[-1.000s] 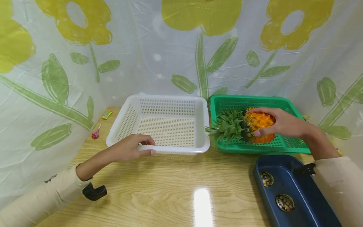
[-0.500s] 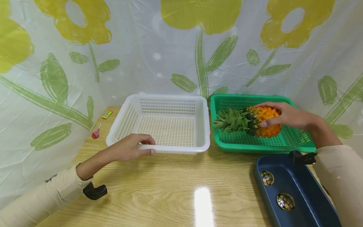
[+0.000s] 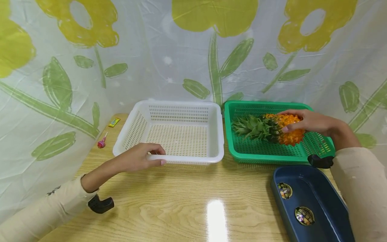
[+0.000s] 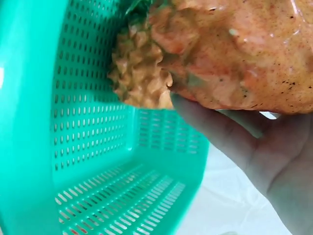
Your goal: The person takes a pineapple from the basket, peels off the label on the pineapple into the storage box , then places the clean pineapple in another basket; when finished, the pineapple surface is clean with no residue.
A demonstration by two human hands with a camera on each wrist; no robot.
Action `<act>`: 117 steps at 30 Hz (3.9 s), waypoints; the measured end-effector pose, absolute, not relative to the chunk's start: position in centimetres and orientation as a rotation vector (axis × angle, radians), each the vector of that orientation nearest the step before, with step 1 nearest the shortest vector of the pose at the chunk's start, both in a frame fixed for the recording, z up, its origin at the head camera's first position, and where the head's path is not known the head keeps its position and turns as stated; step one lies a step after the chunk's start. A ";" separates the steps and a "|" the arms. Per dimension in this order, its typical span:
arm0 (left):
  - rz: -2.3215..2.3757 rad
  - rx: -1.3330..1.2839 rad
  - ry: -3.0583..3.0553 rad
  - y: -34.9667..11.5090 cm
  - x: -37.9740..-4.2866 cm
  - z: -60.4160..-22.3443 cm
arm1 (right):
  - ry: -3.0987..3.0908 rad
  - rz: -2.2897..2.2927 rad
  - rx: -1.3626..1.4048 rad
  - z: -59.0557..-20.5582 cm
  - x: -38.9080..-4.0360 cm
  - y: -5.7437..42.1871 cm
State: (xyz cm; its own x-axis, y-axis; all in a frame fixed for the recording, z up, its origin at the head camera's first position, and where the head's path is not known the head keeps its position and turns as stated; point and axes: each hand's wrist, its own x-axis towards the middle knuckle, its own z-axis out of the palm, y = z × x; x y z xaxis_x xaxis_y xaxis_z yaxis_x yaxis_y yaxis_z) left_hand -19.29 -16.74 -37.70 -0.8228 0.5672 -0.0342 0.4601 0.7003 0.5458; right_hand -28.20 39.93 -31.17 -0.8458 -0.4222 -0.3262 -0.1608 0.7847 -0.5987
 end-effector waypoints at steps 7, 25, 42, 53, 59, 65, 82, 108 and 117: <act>0.791 0.830 2.709 -16.7 -19.3 -37.7 | 2.445 -0.824 -0.402 -31.9 -28.7 41.2; 0.799 0.831 2.698 -16.8 -19.3 -37.7 | 2.286 -0.743 -0.320 -33.5 -30.2 41.1; 0.808 0.847 2.709 -16.8 -19.4 -38.0 | 2.068 -0.799 -0.134 -33.8 -30.8 40.3; 0.804 0.850 2.693 -16.8 -19.4 -37.8 | 1.992 -0.844 -0.090 -34.3 -31.0 40.7; 0.806 0.847 2.688 -16.8 -19.4 -37.7 | 2.025 -0.868 -0.069 -34.5 -31.1 40.8; 0.801 0.849 2.690 -16.8 -19.4 -37.7 | 2.052 -0.795 -0.077 -34.5 -31.3 40.7; 0.790 0.848 2.692 -16.7 -19.4 -37.8 | 2.024 -0.734 -0.078 -34.4 -31.5 40.7; 0.796 0.880 2.681 -16.8 -19.6 -37.6 | 1.978 -0.896 -0.179 -34.0 -31.6 42.0; 0.800 0.884 2.674 -16.7 -19.6 -37.7 | 2.010 -0.848 -0.177 -34.2 -31.4 41.7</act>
